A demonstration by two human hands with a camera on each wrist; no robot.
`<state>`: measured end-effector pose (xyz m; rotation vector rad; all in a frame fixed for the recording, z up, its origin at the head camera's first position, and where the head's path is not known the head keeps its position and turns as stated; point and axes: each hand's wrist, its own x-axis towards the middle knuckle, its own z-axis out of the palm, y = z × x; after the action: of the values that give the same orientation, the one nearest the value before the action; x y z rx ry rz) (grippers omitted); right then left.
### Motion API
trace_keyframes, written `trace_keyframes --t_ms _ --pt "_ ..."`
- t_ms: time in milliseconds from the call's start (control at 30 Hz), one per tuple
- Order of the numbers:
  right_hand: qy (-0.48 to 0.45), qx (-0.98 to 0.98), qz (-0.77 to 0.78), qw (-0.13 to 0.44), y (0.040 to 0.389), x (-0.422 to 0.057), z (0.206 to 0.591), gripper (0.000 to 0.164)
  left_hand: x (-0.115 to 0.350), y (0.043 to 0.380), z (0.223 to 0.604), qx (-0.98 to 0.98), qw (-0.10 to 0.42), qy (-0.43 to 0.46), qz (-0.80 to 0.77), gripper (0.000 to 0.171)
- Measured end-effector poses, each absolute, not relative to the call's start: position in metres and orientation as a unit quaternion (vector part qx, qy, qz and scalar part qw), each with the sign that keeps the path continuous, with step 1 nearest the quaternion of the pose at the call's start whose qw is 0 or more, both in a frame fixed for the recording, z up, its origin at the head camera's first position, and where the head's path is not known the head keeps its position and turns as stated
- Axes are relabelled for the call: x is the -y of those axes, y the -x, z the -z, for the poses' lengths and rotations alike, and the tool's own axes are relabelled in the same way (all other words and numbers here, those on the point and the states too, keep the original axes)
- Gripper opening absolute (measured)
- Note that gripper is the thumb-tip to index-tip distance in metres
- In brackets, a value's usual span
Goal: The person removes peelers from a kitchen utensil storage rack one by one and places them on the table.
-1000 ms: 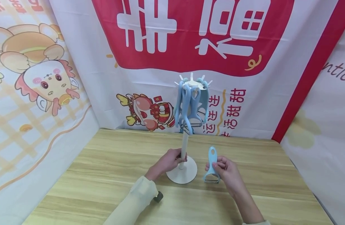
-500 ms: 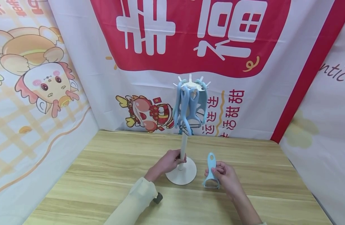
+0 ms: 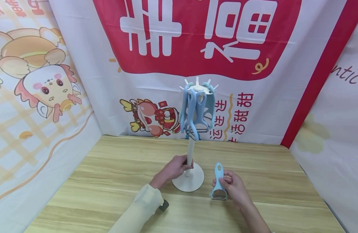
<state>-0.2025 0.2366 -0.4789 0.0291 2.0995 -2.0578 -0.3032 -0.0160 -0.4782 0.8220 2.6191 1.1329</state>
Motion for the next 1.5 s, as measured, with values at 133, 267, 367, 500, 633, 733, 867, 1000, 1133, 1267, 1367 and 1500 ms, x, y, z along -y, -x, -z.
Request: trace_keyframes --t_ms 133,267,367,500,633,733,867,1000,1133,1267,1367,1500 --pt "-0.016 -0.715 0.690 0.112 0.203 -0.238 0.484 0.035 0.016 0.303 0.477 -0.880 0.081 -0.278 -0.377 0.004" --pt "-0.010 -0.729 0.675 0.115 0.203 -0.237 0.490 0.034 0.016 0.304 0.477 -0.880 0.081 -0.277 -0.378 0.006" --pt "-0.018 -0.735 0.668 0.115 0.204 -0.236 0.495 0.032 0.016 0.304 0.477 -0.879 0.085 -0.272 -0.382 0.006" --pt "-0.045 -0.740 0.660 0.121 0.206 -0.234 0.499 0.033 0.016 0.304 0.478 -0.879 0.087 -0.272 -0.382 0.005" --pt "-0.076 -0.751 0.645 0.123 0.206 -0.232 0.503 0.035 0.015 0.303 0.477 -0.879 0.084 -0.276 -0.380 0.006" --pt "-0.086 -0.757 0.637 0.117 0.207 -0.230 0.505 0.035 0.015 0.304 0.476 -0.879 0.083 -0.276 -0.379 0.005" --pt "-0.089 -0.760 0.634 0.110 0.208 -0.230 0.508 0.036 0.016 0.305 0.476 -0.880 0.089 -0.273 -0.379 0.005" --pt "-0.093 -0.775 0.617 0.101 0.210 -0.230 0.510 0.036 0.016 0.305 0.476 -0.880 0.096 -0.267 -0.382 0.005" --pt "-0.095 -0.810 0.573 0.074 0.211 -0.229 0.510 0.035 0.015 0.305 0.474 -0.880 0.101 -0.265 -0.381 0.005" --pt "-0.092 -0.844 0.526 0.045 0.210 -0.227 0.509 0.038 0.014 0.306 0.473 -0.881 0.102 -0.264 -0.379 0.005" --pt "-0.093 -0.856 0.507 0.037 0.208 -0.225 0.509 0.041 0.014 0.306 0.474 -0.881 0.102 -0.263 -0.379 0.006" --pt "-0.099 -0.860 0.499 0.048 0.206 -0.223 0.508 0.044 0.014 0.306 0.475 -0.881 0.107 -0.258 -0.381 0.007"
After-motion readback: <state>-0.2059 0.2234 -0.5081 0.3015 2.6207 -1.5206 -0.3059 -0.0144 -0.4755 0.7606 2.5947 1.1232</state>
